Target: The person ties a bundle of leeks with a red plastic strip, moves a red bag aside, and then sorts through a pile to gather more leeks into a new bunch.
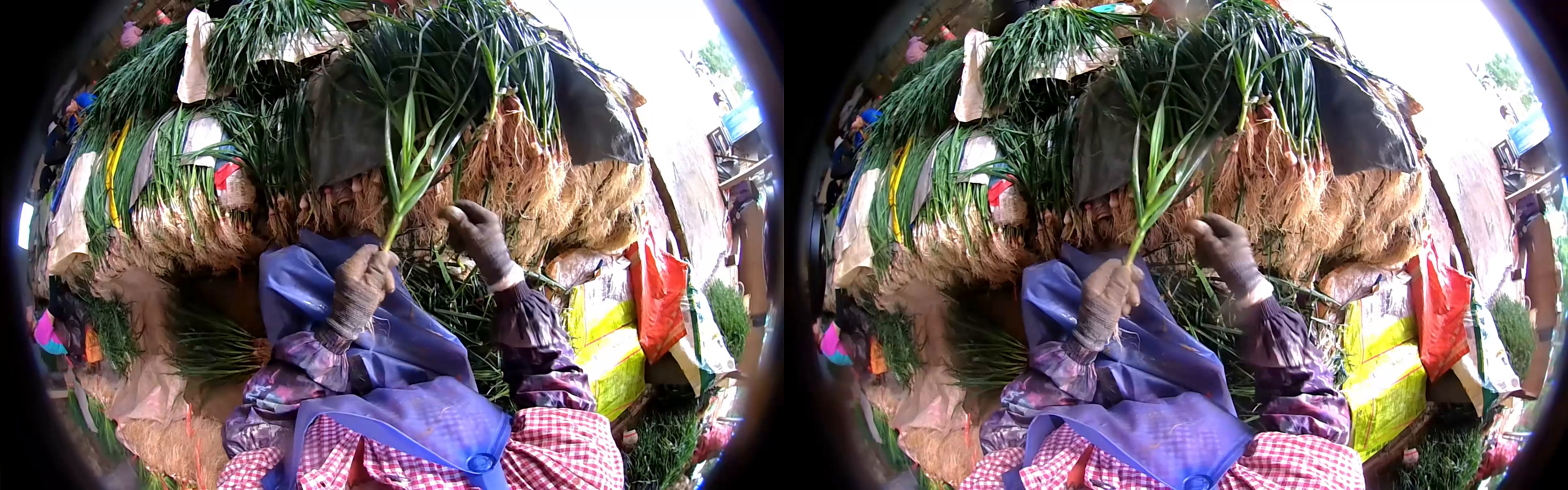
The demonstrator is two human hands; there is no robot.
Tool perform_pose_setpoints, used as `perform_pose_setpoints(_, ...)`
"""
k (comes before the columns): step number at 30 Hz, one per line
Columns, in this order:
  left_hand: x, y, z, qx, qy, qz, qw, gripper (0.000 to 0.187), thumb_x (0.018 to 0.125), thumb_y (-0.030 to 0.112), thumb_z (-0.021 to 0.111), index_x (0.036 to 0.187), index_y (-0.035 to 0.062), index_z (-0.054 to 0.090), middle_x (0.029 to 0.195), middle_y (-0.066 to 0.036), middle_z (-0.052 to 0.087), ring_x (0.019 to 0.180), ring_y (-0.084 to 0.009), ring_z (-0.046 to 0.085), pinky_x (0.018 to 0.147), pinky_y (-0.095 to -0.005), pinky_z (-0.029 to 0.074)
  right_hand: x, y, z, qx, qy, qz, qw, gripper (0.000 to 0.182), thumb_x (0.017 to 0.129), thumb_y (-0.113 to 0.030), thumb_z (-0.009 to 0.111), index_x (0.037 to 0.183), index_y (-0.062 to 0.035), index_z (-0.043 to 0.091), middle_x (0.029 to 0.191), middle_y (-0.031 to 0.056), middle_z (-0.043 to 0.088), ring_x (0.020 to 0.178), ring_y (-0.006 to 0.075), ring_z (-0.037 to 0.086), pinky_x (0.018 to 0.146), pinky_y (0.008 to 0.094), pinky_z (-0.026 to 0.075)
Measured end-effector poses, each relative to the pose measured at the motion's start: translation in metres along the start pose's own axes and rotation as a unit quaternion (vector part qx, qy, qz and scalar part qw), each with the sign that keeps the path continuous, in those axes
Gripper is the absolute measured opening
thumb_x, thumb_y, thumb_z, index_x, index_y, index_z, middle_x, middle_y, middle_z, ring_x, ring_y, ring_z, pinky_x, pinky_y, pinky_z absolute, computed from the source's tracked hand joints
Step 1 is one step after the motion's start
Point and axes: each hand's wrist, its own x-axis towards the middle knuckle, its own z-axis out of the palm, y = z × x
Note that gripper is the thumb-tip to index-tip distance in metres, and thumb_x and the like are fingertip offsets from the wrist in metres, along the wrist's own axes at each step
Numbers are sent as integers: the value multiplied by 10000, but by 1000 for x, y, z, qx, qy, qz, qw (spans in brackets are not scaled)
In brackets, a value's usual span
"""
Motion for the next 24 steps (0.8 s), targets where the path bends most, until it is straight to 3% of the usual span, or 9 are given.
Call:
perform_pose_setpoints(4, -3, -15, 19, -14, -11, 21, 1000, 272, 966, 302, 512, 859, 60, 574, 579, 17, 499, 468, -49, 428, 417, -199, 337, 10, 8, 52, 2, 20, -90, 996, 267, 852, -248, 683, 979, -18, 635, 717, 39, 617, 594, 105, 556, 495, 261, 437)
perform_pose_setpoints(6, -5, -3, 13, -168, -19, -75, 983, 266, 949, 325, 532, 866, 73, 557, 610, 15, 509, 467, -58, 436, 400, -192, 323, 0, 14, 54, -495, 75, -330, 800, 197, 832, -174, 686, 954, -25, 639, 732, 102, 636, 580, 164, 584, 515, 282, 461)
perform_pose_setpoints(8, 2, -7, 3, -311, 17, -136, 940, 274, 942, 331, 542, 851, 73, 546, 567, 20, 486, 427, -65, 431, 378, -204, 323, -23, 22, 61, -372, 19, -391, 842, 115, 859, -149, 660, 840, -43, 621, 609, 44, 541, 513, 94, 518, 464, 287, 432)
perform_pose_setpoints(10, -5, 3, 8, -283, -60, -64, 955, 297, 942, 353, 542, 869, 66, 565, 556, 21, 484, 414, -72, 434, 380, -195, 333, -37, 30, 56, -2, 63, -128, 990, 171, 874, -195, 652, 877, -26, 626, 650, 0, 564, 565, 87, 555, 464, 263, 432)
perform_pose_setpoints(14, -9, 7, 9, -301, -44, -32, 952, 357, 938, 351, 546, 1048, 12, 567, 639, 12, 538, 478, -76, 500, 399, -199, 401, -31, 73, -3, 200, 193, 17, 960, 111, 906, -135, 593, 925, -30, 620, 743, 8, 596, 672, 100, 563, 567, 237, 458)
perform_pose_setpoints(16, 0, 9, -6, -257, -11, 42, 965, 391, 956, 299, 525, 1210, 4, 493, 727, -5, 545, 519, -89, 504, 442, -218, 429, -36, 61, -18, -229, 23, 56, 972, 151, 930, -197, 538, 933, -88, 643, 763, 40, 614, 684, 131, 586, 604, 285, 497)
perform_pose_setpoints(18, 1, 14, -3, -288, 20, 124, 949, 395, 955, 259, 532, 1251, 8, 464, 776, -33, 539, 574, -107, 516, 498, -233, 452, -33, 16, -25, -685, -241, 81, 682, 231, 958, -282, 484, 931, -142, 666, 815, 73, 656, 688, 162, 624, 602, 342, 532)
perform_pose_setpoints(21, 11, 15, 5, -320, 14, 149, 935, 310, 948, 236, 540, 1186, 47, 481, 768, -28, 522, 674, -138, 540, 589, -260, 480, 17, -11, -44, -541, 220, -267, 767, 251, 829, -375, 681, 857, -128, 641, 657, 29, 625, 537, 130, 582, 473, 298, 488)
perform_pose_setpoints(24, 22, 13, 7, -459, -102, 6, 882, 357, 945, 270, 541, 1198, 21, 505, 655, -19, 493, 712, -178, 573, 712, -340, 500, 66, -77, -36, -506, 337, -228, 760, 312, 798, -440, 695, 808, -138, 613, 598, 25, 596, 474, 179, 539, 480, 348, 450)
